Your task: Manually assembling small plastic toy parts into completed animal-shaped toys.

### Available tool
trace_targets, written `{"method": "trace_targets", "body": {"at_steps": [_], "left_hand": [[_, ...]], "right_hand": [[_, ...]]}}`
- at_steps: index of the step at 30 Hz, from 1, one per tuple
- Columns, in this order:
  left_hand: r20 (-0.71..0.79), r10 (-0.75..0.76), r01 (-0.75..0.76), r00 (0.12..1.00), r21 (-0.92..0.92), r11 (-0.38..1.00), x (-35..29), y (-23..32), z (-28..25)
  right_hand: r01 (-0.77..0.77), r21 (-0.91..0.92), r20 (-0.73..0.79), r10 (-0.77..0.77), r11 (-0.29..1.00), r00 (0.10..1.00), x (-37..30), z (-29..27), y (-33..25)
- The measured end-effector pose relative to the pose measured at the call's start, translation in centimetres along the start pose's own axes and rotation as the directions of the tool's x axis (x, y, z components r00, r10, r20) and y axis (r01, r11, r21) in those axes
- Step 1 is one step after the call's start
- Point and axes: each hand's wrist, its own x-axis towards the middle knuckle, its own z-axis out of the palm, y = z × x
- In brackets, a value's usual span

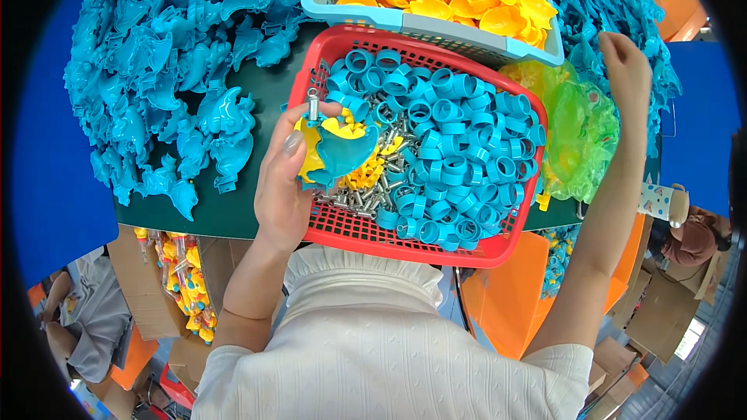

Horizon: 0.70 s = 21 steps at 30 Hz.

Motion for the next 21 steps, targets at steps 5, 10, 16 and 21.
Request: {"method": "trace_targets", "body": {"at_steps": [5,10,16,21], "left_hand": [[-0.017,0.037,-0.036,0.999,0.031,0.999,0.1,-0.2,-0.2],[-0.021,0.028,-0.025,0.999,0.103,0.994,0.2,-0.1,0.1],[0.004,-0.007,0.006,1.000,0.090,0.996,0.2,0.1,0.0],[-0.043,0.015,-0.010,0.999,0.100,0.995,0.2,-0.1,0.2]], "right_hand": [[0.101,-0.121,0.022,-0.099,0.988,0.995,1.4,5.5,0.3],[0.199,-0.149,-0.091,-0.213,0.969,0.973,3.2,10.0,2.2],[-0.167,-0.133,-0.029,0.165,0.977,0.986,3.5,11.3,1.7],[-0.274,0.376,-0.074,0.324,0.885,0.943,3.1,8.9,4.0]]}}
